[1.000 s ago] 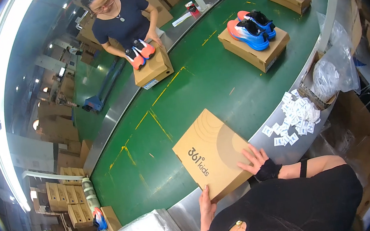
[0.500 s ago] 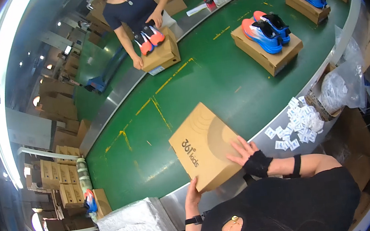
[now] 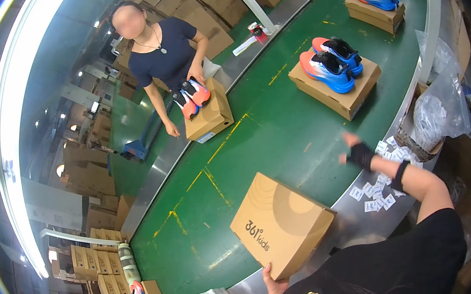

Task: Pack athletic shoes into brand-labeled cardboard boxes with tissue paper.

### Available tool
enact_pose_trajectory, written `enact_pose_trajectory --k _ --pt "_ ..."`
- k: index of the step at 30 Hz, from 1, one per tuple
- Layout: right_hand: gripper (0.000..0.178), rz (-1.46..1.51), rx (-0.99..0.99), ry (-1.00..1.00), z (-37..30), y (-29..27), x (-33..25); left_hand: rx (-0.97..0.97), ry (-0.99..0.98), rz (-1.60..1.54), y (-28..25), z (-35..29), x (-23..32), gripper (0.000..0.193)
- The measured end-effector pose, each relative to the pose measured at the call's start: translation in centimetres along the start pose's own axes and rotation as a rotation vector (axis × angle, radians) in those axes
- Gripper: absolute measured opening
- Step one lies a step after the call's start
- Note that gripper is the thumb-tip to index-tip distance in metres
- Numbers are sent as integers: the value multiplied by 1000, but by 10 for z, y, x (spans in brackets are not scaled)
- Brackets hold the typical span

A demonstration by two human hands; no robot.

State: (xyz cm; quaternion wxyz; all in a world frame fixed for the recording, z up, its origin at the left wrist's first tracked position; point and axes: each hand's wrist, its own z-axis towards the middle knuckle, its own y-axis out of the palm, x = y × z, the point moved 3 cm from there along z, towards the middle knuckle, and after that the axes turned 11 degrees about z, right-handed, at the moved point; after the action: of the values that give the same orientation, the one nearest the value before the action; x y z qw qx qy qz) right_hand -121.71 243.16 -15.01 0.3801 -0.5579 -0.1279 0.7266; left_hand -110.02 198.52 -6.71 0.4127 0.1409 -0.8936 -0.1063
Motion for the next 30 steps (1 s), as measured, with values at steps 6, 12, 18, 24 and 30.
enact_pose_trajectory --k 6,12,18,24,30 --pt "62 962 261 1041 82 -45 89 121 247 -285 -39 -54 28 64" --pt "45 898 311 1174 115 -13 106 423 316 -341 -103 -104 40 64" --pt "36 842 176 1189 72 13 56 658 357 -283 -148 -115 56 62" --pt "43 1100 179 1075 -47 75 -35 865 435 -248 -178 -111 61 61" --pt "28 1016 -1161 755 -80 78 -145 463 507 480 -68 -14 100 43"
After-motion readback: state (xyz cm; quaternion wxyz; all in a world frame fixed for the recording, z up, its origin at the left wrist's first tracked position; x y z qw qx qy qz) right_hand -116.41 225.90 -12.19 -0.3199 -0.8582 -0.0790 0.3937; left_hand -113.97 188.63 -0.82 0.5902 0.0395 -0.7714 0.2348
